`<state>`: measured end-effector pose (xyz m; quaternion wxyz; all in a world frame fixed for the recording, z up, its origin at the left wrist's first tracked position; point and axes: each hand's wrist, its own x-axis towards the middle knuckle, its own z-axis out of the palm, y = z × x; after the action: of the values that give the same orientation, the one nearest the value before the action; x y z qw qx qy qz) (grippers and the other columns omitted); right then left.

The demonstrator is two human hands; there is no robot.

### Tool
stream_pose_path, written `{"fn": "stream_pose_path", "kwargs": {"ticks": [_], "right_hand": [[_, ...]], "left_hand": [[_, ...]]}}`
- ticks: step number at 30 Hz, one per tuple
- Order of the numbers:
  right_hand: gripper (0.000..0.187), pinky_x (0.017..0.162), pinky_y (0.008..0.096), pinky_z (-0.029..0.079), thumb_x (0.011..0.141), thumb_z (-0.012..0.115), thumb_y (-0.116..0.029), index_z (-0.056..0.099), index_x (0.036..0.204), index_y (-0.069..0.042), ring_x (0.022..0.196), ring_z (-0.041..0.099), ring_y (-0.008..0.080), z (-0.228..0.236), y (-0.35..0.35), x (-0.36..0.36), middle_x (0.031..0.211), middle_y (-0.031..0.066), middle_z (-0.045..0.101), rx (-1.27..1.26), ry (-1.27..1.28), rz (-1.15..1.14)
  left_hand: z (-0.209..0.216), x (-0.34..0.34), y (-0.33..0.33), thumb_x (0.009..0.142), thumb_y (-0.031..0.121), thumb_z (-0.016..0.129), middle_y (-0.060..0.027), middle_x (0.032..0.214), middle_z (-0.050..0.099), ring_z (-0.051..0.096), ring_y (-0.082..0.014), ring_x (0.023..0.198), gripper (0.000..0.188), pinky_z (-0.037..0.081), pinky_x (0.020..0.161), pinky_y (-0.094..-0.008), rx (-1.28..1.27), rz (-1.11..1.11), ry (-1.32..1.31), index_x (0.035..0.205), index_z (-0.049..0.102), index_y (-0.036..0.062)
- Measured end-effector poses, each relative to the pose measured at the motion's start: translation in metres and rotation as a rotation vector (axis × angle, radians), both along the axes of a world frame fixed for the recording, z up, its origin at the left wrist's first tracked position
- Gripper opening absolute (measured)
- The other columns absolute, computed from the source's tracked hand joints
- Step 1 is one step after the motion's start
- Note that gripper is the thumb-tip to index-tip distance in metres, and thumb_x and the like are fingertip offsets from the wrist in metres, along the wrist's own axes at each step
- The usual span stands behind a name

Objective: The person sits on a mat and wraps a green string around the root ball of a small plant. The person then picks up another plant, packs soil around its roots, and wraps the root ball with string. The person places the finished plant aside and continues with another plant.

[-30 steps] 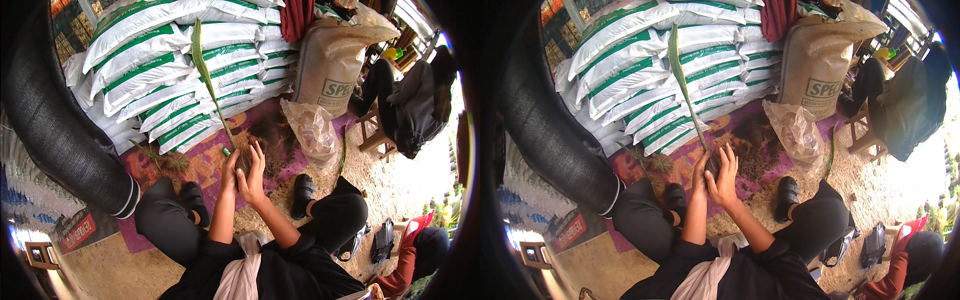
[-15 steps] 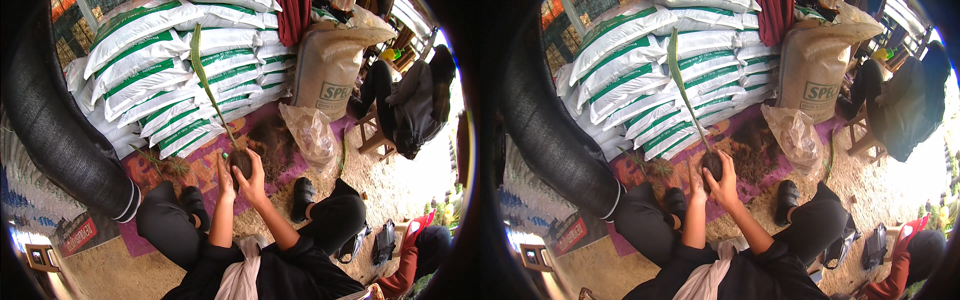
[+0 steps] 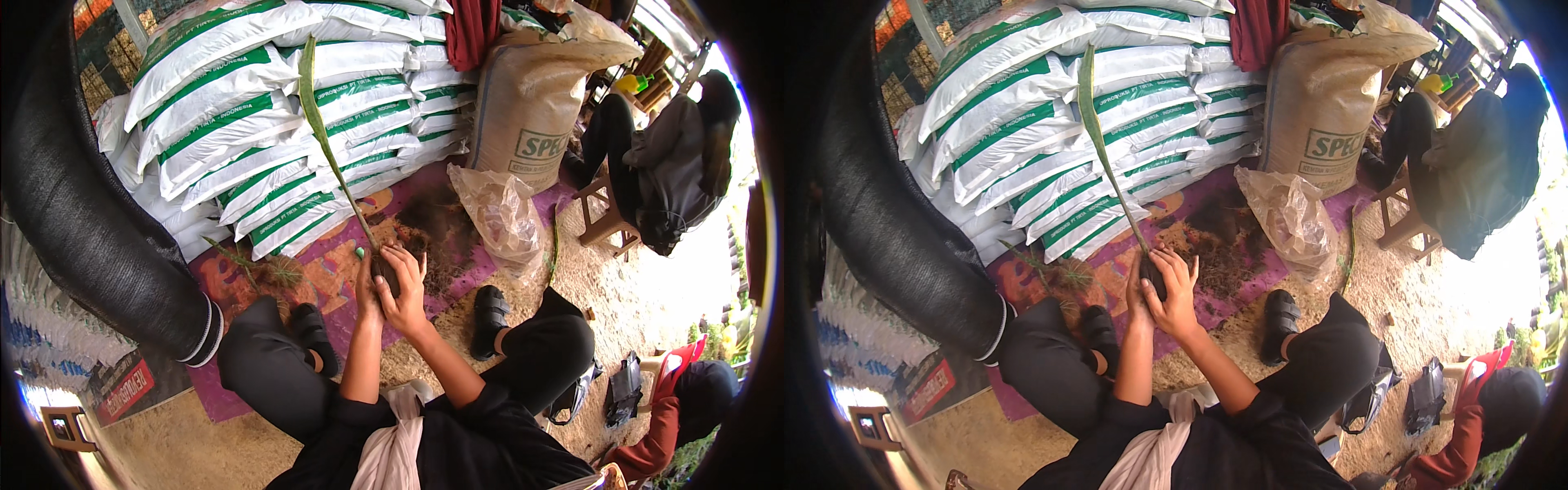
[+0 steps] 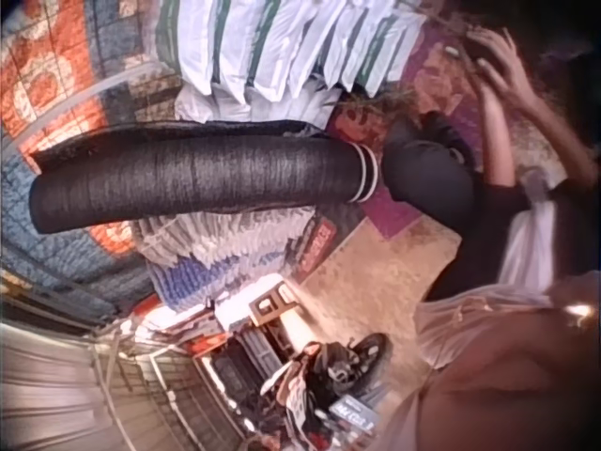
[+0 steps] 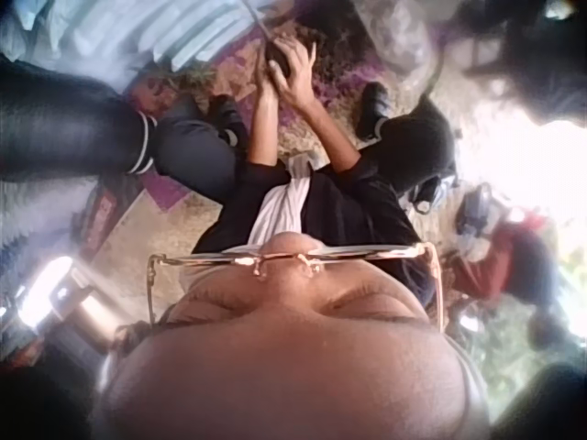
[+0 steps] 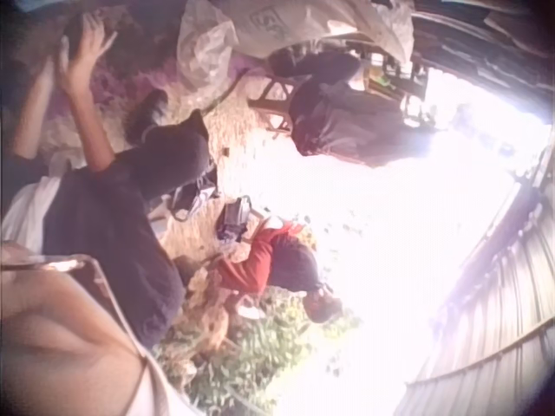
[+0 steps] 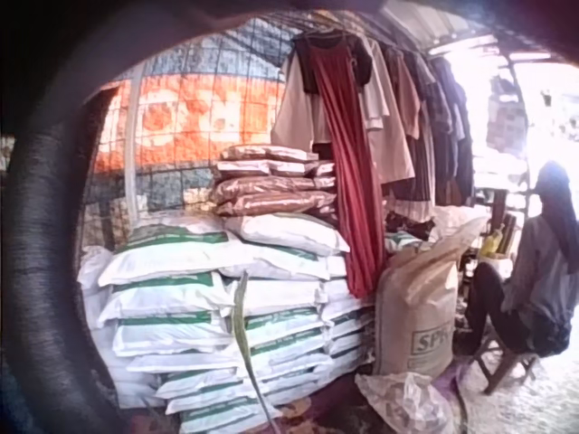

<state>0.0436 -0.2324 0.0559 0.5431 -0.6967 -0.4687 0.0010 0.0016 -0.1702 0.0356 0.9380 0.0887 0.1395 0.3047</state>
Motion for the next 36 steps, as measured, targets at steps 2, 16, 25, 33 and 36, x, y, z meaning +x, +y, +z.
{"fn": "stream_pose_path", "kwargs": {"ticks": [2, 16, 25, 33, 36], "right_hand": [[0.039, 0.102, 0.0541, 0.005, 0.078, 0.056, -0.018, 0.048, 0.114, -0.006, 0.116, 0.04, 0.0269, -0.001, -0.001, 0.0, 0.114, 0.0092, 0.049, 0.005, -0.037, -0.022], [0.052, 0.08, 0.033, 0.044, 0.064, 0.071, -0.01, 0.05, 0.11, 0.002, 0.09, 0.056, 0.0261, 0.007, 0.0, 0.019, 0.102, 0.0162, 0.053, 0.065, 0.181, -0.054], [0.05, 0.102, 0.0517, 0.003, 0.082, 0.051, -0.031, 0.042, 0.125, -0.008, 0.126, 0.022, 0.0334, 0.004, -0.004, 0.002, 0.133, 0.0149, 0.032, -0.177, -0.065, -0.083], [0.053, 0.102, 0.0538, 0.001, 0.084, 0.046, -0.036, 0.04, 0.127, -0.006, 0.128, 0.021, 0.0315, 0.004, -0.004, 0.0, 0.136, 0.0129, 0.028, -0.194, -0.098, -0.077], [0.052, 0.101, 0.0561, 0.001, 0.082, 0.049, -0.032, 0.039, 0.126, -0.005, 0.125, 0.027, 0.0284, 0.012, -0.007, -0.003, 0.132, 0.0109, 0.035, -0.237, -0.226, 0.003]], "left_hand": [[-0.017, 0.001, 0.002, 0.091, 0.038, 0.036, -0.0097, 0.107, 0.052, 0.051, -0.0182, 0.098, 0.046, 0.041, 0.088, -0.0313, 0.025, 0.021, 0.029, 0.114, 0.047, 0.0005], [0.002, -0.007, 0.011, 0.09, 0.046, 0.032, -0.01, 0.108, 0.053, 0.053, -0.0207, 0.098, 0.053, 0.044, 0.086, -0.0348, 0.148, -0.031, 0.264, 0.117, 0.046, 0.0026], [0.004, -0.001, 0.003, 0.087, 0.04, 0.042, -0.0089, 0.11, 0.053, 0.053, -0.0204, 0.097, 0.045, 0.043, 0.085, -0.0334, 0.084, -0.027, 0.095, 0.116, 0.047, 0.0054], [0.008, -0.005, 0.006, 0.089, 0.036, 0.042, -0.0089, 0.105, 0.054, 0.055, -0.0192, 0.093, 0.037, 0.046, 0.08, -0.0316, 0.104, -0.039, 0.208, 0.108, 0.05, 0.0055], [-0.007, -0.008, 0.009, 0.09, 0.034, 0.041, -0.0069, 0.1, 0.055, 0.055, -0.017, 0.09, 0.032, 0.046, 0.077, -0.0305, 0.1, -0.007, 0.055, 0.104, 0.052, 0.007]]}}
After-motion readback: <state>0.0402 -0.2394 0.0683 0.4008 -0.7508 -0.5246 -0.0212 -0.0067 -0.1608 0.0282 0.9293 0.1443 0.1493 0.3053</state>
